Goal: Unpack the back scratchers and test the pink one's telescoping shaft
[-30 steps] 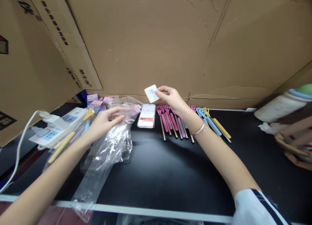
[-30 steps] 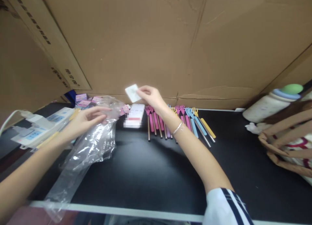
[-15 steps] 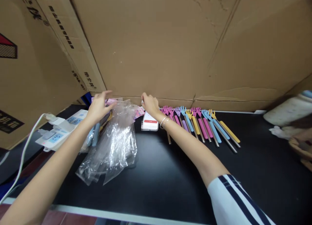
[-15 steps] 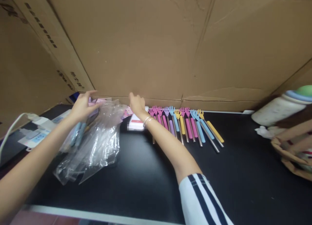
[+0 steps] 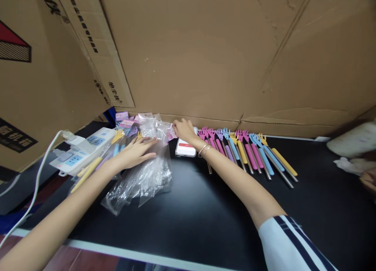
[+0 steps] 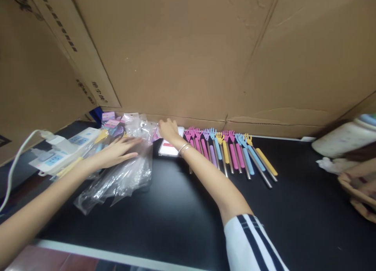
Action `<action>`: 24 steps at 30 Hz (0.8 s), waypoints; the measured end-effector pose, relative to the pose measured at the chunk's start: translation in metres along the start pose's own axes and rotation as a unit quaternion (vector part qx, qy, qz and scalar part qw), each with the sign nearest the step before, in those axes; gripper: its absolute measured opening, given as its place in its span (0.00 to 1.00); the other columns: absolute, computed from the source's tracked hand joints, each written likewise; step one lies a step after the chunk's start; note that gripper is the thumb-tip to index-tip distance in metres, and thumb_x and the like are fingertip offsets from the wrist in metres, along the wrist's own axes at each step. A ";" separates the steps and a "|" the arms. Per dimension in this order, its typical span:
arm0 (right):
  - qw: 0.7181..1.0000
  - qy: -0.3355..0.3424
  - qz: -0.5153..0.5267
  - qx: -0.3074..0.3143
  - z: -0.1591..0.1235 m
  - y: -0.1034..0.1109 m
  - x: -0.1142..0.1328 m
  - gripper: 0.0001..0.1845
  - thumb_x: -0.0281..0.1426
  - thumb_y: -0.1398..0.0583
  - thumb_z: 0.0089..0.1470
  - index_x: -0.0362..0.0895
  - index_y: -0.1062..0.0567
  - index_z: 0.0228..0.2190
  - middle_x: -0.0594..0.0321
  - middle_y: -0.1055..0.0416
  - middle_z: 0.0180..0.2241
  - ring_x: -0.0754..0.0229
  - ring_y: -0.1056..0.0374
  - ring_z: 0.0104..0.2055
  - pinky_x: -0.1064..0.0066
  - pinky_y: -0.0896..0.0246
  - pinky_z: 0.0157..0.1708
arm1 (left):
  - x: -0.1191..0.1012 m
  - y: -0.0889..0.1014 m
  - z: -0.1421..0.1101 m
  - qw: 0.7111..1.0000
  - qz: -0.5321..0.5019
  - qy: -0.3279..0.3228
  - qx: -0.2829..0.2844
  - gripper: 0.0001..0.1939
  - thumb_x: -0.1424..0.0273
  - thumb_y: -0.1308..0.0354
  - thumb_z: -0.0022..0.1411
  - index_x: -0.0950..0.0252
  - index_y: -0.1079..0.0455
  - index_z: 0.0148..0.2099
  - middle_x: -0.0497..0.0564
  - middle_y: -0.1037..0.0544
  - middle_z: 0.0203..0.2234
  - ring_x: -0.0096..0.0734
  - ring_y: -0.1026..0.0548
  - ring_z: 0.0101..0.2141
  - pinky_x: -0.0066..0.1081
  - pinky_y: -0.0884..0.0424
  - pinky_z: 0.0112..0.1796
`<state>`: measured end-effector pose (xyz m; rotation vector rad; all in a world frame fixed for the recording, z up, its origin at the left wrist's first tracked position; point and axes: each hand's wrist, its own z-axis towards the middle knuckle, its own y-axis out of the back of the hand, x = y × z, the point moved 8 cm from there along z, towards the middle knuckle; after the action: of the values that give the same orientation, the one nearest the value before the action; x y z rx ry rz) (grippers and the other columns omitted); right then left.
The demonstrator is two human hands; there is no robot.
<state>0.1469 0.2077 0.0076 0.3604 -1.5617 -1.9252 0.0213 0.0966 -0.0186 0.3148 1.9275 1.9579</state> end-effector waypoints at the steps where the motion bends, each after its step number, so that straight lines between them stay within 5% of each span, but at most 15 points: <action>1: 1.000 0.003 0.002 0.000 -0.002 0.002 -0.001 0.16 0.29 0.53 0.60 0.40 0.29 0.41 0.52 0.27 0.40 0.50 0.41 0.48 0.60 0.52 0.45 | 0.001 0.002 0.002 1.000 0.013 0.000 -0.005 0.30 0.52 0.61 0.64 0.62 0.48 0.64 0.55 0.40 0.60 0.46 0.47 0.60 0.48 0.53 0.58; 4: 1.000 0.017 0.009 -0.010 -0.014 0.014 -0.002 0.14 0.28 0.51 0.58 0.42 0.28 0.42 0.56 0.29 0.45 0.52 0.43 0.49 0.62 0.52 0.44 | 0.011 0.026 0.000 0.995 0.076 0.021 -0.066 0.29 0.53 0.63 0.65 0.62 0.45 0.62 0.55 0.39 0.59 0.46 0.44 0.58 0.46 0.49 0.56; 8: 0.999 0.031 0.015 -0.037 -0.043 0.036 -0.007 0.14 0.28 0.50 0.58 0.44 0.28 0.41 0.59 0.28 0.42 0.54 0.42 0.48 0.64 0.53 0.44 | 0.052 0.064 -0.027 0.961 0.199 0.160 -0.110 0.30 0.52 0.65 0.64 0.68 0.36 0.53 0.62 0.28 0.48 0.50 0.34 0.48 0.43 0.39 0.44; 11: 0.996 0.051 0.003 -0.068 -0.075 0.055 -0.009 0.13 0.27 0.49 0.57 0.44 0.27 0.38 0.59 0.27 0.35 0.55 0.40 0.44 0.65 0.53 0.41 | 0.073 0.067 -0.049 0.932 0.272 0.226 -0.078 0.31 0.49 0.63 0.62 0.71 0.32 0.45 0.64 0.25 0.39 0.53 0.33 0.42 0.41 0.40 0.38; 16: 0.980 0.147 -0.062 -0.115 -0.129 0.085 0.005 0.13 0.22 0.51 0.56 0.44 0.27 0.33 0.61 0.27 0.30 0.57 0.40 0.40 0.66 0.54 0.39 | 0.070 0.060 -0.065 0.918 0.293 0.251 -0.092 0.24 0.55 0.60 0.61 0.67 0.30 0.33 0.60 0.24 0.28 0.48 0.30 0.36 0.35 0.44 0.33; 21: 0.985 0.140 0.014 -0.099 -0.160 0.104 0.006 0.11 0.21 0.50 0.54 0.43 0.30 0.31 0.60 0.30 0.28 0.61 0.38 0.35 0.69 0.49 0.35 | 0.077 0.091 -0.077 0.911 0.196 0.340 -0.128 0.18 0.56 0.56 0.59 0.61 0.32 0.32 0.48 0.30 0.16 0.34 0.36 0.20 0.27 0.50 0.25; 24: 0.971 0.095 0.216 -0.043 -0.165 0.103 0.005 0.06 0.24 0.51 0.55 0.44 0.36 0.36 0.63 0.30 0.28 0.65 0.35 0.30 0.72 0.45 0.31 | 0.082 0.125 -0.090 0.879 -0.029 0.397 -0.263 0.09 0.64 0.49 0.56 0.61 0.33 0.28 0.44 0.32 0.15 0.29 0.37 0.18 0.23 0.48 0.23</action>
<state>0.2678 0.0655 0.0631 0.1455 -1.3004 -1.5656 -0.1038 0.0494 0.0937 -0.8062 1.6195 2.7100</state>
